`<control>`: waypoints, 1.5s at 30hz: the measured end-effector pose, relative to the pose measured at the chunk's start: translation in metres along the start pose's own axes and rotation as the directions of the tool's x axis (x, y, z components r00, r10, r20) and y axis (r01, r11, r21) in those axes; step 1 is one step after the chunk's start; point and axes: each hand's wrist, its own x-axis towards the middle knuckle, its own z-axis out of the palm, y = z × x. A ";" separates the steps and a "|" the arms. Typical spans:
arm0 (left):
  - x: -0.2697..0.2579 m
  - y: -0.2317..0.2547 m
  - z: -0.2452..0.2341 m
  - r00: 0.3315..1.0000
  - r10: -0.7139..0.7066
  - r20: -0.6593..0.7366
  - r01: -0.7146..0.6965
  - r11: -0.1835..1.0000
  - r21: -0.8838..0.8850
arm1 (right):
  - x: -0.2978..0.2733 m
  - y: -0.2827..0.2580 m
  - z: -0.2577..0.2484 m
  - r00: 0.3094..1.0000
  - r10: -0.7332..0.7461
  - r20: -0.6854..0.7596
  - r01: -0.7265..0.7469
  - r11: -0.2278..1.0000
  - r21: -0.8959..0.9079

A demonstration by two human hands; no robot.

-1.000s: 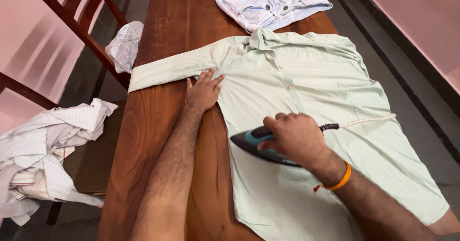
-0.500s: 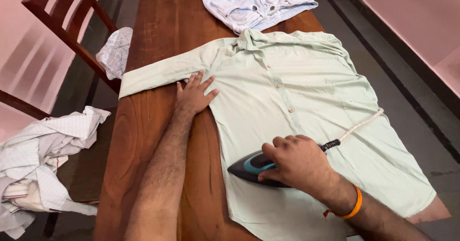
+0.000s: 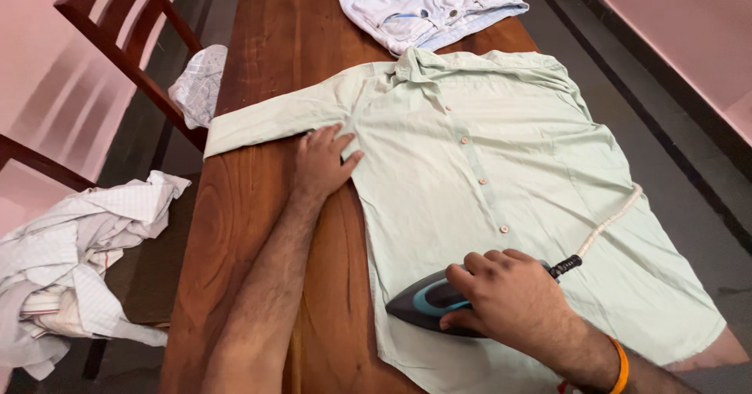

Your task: The person irons a light green long-sleeved shirt laid out on a wooden table. They use a steam iron to smooth the front, sleeves, and collar, adjusting the fabric with their left hand as needed.

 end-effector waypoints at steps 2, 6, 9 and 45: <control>-0.012 -0.001 -0.003 0.998 0.064 -0.003 -0.064 0.997 -0.054 | 0.001 -0.001 0.001 1.000 0.020 0.021 -0.020 1.000 0.019; -0.024 0.008 -0.013 0.993 0.083 0.086 -0.074 0.992 -0.100 | 0.009 0.003 -0.005 0.998 0.058 0.014 -0.059 0.996 0.066; -0.033 0.016 -0.016 0.986 0.034 0.164 -0.021 0.997 -0.079 | 0.017 0.005 -0.007 0.997 0.060 -0.040 -0.057 0.995 0.087; -0.019 0.017 -0.030 0.945 -0.067 0.319 0.061 0.998 0.027 | 0.127 0.022 0.009 0.964 0.156 -0.218 -0.175 0.982 -0.073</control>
